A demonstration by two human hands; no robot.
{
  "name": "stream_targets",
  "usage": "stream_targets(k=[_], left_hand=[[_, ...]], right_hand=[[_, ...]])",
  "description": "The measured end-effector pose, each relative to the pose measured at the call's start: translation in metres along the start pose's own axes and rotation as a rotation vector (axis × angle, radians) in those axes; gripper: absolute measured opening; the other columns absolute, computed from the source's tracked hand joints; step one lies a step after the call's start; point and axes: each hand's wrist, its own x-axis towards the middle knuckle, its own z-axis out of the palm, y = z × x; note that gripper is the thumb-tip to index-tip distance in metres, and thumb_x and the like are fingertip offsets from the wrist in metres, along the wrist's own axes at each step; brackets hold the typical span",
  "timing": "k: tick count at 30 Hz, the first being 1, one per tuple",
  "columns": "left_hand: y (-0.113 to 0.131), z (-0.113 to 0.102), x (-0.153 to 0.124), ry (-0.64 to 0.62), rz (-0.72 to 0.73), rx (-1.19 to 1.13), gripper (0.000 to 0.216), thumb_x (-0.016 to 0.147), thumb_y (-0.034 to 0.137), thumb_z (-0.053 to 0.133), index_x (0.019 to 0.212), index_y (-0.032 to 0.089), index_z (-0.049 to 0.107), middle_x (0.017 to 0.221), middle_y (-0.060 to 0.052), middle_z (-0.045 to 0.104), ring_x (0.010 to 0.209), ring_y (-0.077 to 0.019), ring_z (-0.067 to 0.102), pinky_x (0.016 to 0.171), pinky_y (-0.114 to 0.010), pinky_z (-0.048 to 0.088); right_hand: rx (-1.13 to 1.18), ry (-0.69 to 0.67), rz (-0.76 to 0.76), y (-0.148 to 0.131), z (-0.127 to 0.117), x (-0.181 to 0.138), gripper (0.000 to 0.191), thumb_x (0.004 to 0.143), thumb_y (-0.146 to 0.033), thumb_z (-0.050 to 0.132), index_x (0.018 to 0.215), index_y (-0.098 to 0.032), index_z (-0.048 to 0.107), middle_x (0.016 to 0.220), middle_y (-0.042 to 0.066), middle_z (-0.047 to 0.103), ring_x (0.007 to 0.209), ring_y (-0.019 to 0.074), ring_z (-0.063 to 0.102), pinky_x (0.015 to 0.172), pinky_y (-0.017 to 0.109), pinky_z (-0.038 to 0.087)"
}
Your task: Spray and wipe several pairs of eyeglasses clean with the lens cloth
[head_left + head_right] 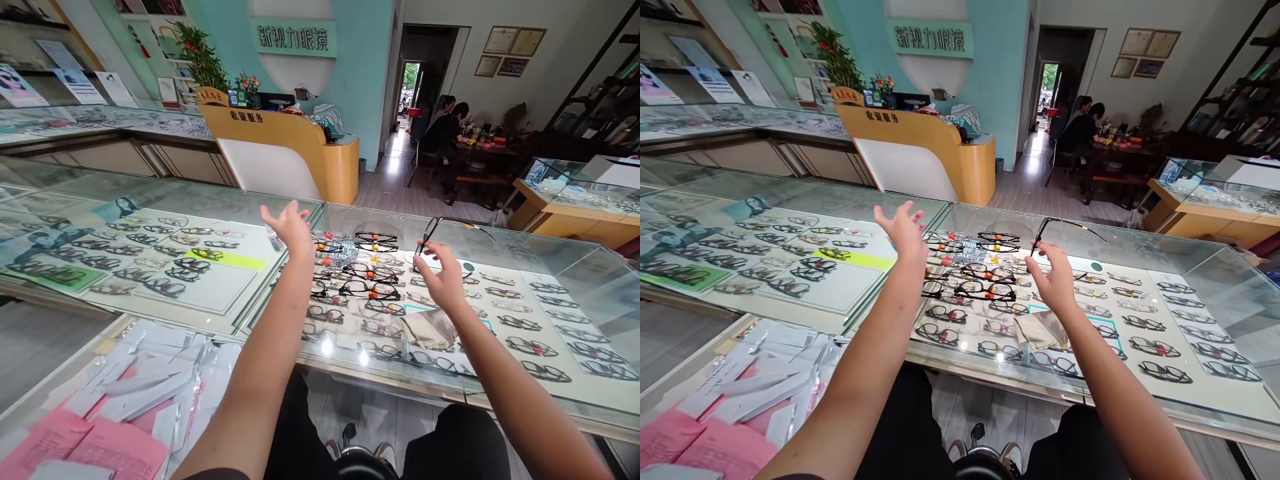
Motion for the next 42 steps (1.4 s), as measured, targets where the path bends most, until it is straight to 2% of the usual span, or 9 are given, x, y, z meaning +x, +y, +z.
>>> stream_targets(k=[6, 11, 18, 23, 26, 29, 32, 37, 42], left_hand=[[-0.001, -0.013, 0.026, 0.137, -0.160, -0.056, 0.096, 0.085, 0.017, 0.059, 0.168, 0.029, 0.011, 0.146, -0.013, 0.063, 0.077, -0.0096, 0.074, 0.047, -0.018, 0.036], [-0.005, -0.015, 0.032, 0.167, -0.241, -0.034, 0.071, 0.086, 0.015, 0.056, 0.152, 0.024, 0.030, 0.146, -0.015, 0.058, 0.081, -0.0102, 0.077, 0.050, -0.017, 0.039], [-0.003, -0.017, 0.034, 0.203, -0.176, 0.004, 0.042, 0.088, 0.011, 0.059, 0.127, 0.022, 0.048, 0.139, -0.011, 0.063, 0.094, -0.0121, 0.078, 0.052, -0.017, 0.040], [0.003, -0.002, 0.002, -0.075, -0.031, 0.011, 0.010, 0.102, 0.020, 0.059, 0.111, 0.019, 0.054, 0.118, -0.012, 0.079, 0.077, -0.0096, 0.075, 0.049, -0.016, 0.032], [0.005, 0.005, -0.028, -0.328, 0.009, 0.084, 0.029, 0.100, 0.043, 0.072, 0.114, 0.018, 0.064, 0.098, -0.010, 0.081, 0.064, -0.0119, 0.070, 0.049, -0.019, 0.034], [0.001, 0.007, -0.056, -0.600, 0.065, 0.154, 0.051, 0.092, 0.065, 0.079, 0.113, 0.018, 0.075, 0.063, 0.001, 0.063, 0.047, -0.0103, 0.049, 0.046, -0.023, 0.031], [-0.005, 0.008, -0.079, -0.785, 0.085, 0.182, 0.053, 0.088, 0.071, 0.081, 0.104, 0.021, 0.080, 0.067, 0.001, 0.056, 0.052, -0.0107, 0.042, 0.048, -0.026, 0.032], [-0.015, 0.011, -0.106, -1.015, -0.197, 0.050, 0.059, 0.085, 0.080, 0.078, 0.094, 0.023, 0.065, 0.096, -0.004, 0.070, 0.089, -0.0201, 0.068, 0.075, -0.031, 0.055], [-0.013, 0.011, -0.113, -1.126, -0.497, -0.101, 0.047, 0.084, 0.054, 0.088, 0.096, 0.025, 0.053, 0.081, 0.004, 0.058, 0.073, -0.0152, 0.061, 0.075, -0.033, 0.055]], right_hand=[[-0.002, -0.008, 0.029, 0.001, 0.000, 0.000, 0.038, 0.102, -0.050, 0.069, 0.130, -0.024, 0.071, 0.132, 0.013, 0.080, 0.103, 0.0296, 0.071, 0.094, 0.052, 0.056], [-0.002, -0.008, 0.037, 0.002, 0.001, 0.001, 0.038, 0.102, -0.049, 0.069, 0.130, -0.024, 0.071, 0.134, 0.013, 0.079, 0.103, 0.0295, 0.070, 0.096, 0.053, 0.057], [-0.012, -0.003, 0.007, 0.002, 0.001, 0.002, 0.039, 0.103, -0.049, 0.067, 0.133, -0.025, 0.072, 0.129, 0.013, 0.080, 0.102, 0.0299, 0.071, 0.094, 0.053, 0.058], [0.027, 0.028, 0.029, -0.001, -0.001, 0.004, 0.037, 0.102, -0.049, 0.068, 0.131, -0.025, 0.072, 0.131, 0.013, 0.080, 0.102, 0.0289, 0.071, 0.095, 0.052, 0.057], [0.067, 0.031, 0.044, -0.004, -0.003, 0.007, 0.037, 0.102, -0.048, 0.068, 0.130, -0.025, 0.073, 0.128, 0.011, 0.080, 0.100, 0.0272, 0.070, 0.094, 0.049, 0.056], [0.139, -0.009, 0.084, -0.010, -0.007, 0.009, 0.034, 0.101, -0.048, 0.069, 0.127, -0.026, 0.074, 0.129, 0.010, 0.081, 0.098, 0.0254, 0.070, 0.090, 0.046, 0.055], [0.262, -0.076, 0.156, -0.015, -0.010, 0.012, 0.031, 0.100, -0.049, 0.069, 0.120, -0.025, 0.075, 0.132, 0.009, 0.081, 0.095, 0.0232, 0.071, 0.087, 0.043, 0.055], [0.488, -0.175, 0.262, -0.021, -0.013, 0.015, 0.033, 0.095, -0.052, 0.075, 0.115, -0.026, 0.077, 0.133, 0.008, 0.081, 0.093, 0.0204, 0.069, 0.087, 0.040, 0.056], [0.624, -0.255, 0.356, -0.025, -0.016, 0.017, 0.038, 0.091, -0.054, 0.079, 0.118, -0.027, 0.079, 0.133, 0.007, 0.080, 0.091, 0.0191, 0.067, 0.087, 0.039, 0.058]])
